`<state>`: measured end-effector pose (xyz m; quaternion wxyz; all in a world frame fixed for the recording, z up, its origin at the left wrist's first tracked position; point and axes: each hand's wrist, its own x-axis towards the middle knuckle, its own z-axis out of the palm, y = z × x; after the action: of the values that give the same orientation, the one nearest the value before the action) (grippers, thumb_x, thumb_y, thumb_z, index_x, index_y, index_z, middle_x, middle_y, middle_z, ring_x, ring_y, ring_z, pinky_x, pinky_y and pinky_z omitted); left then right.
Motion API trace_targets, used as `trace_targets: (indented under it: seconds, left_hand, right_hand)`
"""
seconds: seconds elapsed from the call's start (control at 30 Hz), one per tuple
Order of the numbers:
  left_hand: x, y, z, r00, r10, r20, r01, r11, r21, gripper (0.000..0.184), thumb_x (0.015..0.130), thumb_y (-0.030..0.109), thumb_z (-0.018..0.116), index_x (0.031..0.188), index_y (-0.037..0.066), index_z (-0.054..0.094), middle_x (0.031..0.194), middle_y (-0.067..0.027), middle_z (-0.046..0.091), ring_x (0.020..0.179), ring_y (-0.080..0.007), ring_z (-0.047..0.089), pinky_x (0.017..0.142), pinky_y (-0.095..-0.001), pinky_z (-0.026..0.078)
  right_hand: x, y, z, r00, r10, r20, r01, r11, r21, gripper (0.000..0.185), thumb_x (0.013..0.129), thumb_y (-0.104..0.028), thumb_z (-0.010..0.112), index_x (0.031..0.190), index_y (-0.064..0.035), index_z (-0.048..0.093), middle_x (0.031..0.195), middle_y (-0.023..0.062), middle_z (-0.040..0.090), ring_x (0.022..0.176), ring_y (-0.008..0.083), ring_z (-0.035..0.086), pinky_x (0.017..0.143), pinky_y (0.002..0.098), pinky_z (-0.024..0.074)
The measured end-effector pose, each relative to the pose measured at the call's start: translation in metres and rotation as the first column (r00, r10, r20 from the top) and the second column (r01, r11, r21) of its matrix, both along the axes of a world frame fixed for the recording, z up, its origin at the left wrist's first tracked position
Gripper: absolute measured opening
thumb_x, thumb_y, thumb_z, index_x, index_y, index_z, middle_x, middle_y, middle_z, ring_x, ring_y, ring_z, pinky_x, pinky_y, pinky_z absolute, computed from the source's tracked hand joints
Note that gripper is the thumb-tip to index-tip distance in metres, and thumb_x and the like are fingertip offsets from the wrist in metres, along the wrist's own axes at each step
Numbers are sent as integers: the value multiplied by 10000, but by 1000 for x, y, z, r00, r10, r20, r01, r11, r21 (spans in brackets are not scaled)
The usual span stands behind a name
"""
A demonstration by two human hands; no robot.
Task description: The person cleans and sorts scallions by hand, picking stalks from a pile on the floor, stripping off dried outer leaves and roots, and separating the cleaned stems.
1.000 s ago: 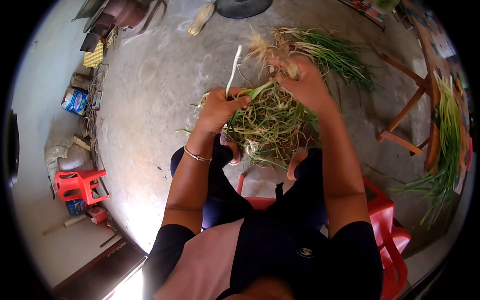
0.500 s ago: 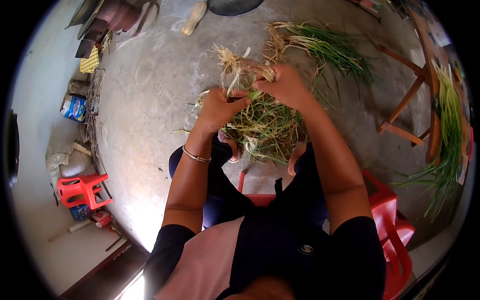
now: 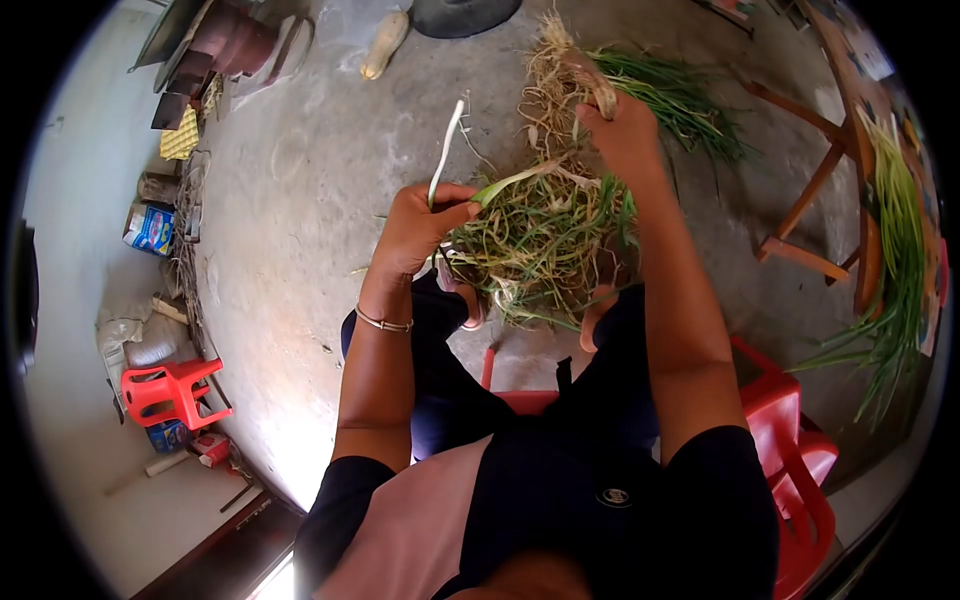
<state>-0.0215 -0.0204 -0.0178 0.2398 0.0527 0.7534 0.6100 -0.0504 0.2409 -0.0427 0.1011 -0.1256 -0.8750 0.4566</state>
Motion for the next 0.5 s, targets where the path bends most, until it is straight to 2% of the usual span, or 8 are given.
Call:
trace_targets:
  seconds: [0.03,0.17,0.23,0.27,0.3,0.37,0.4,0.5]
  left_hand:
    - [-1,0,-2,999,37,20,-38,998,56,182,721,89,662,873,-13,660,685,-3,613,608,-55,508,565,-205,405]
    - [-1,5,-3,983,179,49,-185,962,201,192,736,61,664,910,-17,650,713,12,610,622,-35,500,573,-174,399]
    - [-2,10,-8,977,211,21,-211,956,203,189,737,60,666,911,-12,652,714,16,609,624,-30,496,570,-168,395]
    - [-3,12,-9,970,241,-1,-236,950,204,187,738,59,668,912,-8,654,714,19,607,626,-26,492,567,-163,391]
    - [-3,13,-8,970,242,-6,-236,950,204,187,738,59,668,912,-8,654,714,19,607,626,-26,492,567,-163,391]
    - [-2,17,-8,981,194,6,-192,963,188,189,744,23,652,929,-13,645,776,-17,631,688,-64,548,645,-194,442]
    - [-1,19,-8,980,189,-63,-177,970,168,180,747,25,652,920,-23,644,765,-19,630,685,-64,546,644,-196,441]
    - [3,24,-10,991,114,-68,-110,992,64,224,748,33,654,962,-29,629,786,-30,632,696,-71,552,656,-200,445]
  right_hand:
    - [-1,2,1,1000,-14,25,18,986,-165,170,765,-160,656,835,-17,596,621,22,548,546,106,482,511,276,387]
    - [2,2,1,998,25,49,-19,991,-130,162,762,-148,658,846,-21,603,629,14,542,552,104,490,517,262,394]
    - [7,-16,-1,966,136,-220,-196,940,-279,142,762,-132,653,850,-30,606,607,-2,520,527,83,470,494,244,379]
    - [7,-25,-7,961,163,-222,-242,887,-394,118,759,-129,649,824,-43,602,622,-19,515,469,62,409,434,236,325]
    - [10,-32,0,960,164,-226,-244,886,-394,118,759,-129,649,824,-43,602,622,-19,515,469,62,409,434,236,325]
    - [16,-43,14,958,280,55,-193,777,-599,115,760,-147,656,788,-56,593,619,-31,507,429,45,342,393,222,252]
    - [16,-45,12,946,306,110,-141,691,-709,131,766,-162,660,775,-58,581,595,-43,483,410,35,306,374,207,205]
    - [16,-50,14,941,305,149,-72,607,-791,160,764,-178,673,784,-50,577,561,-47,463,413,32,317,373,199,204]
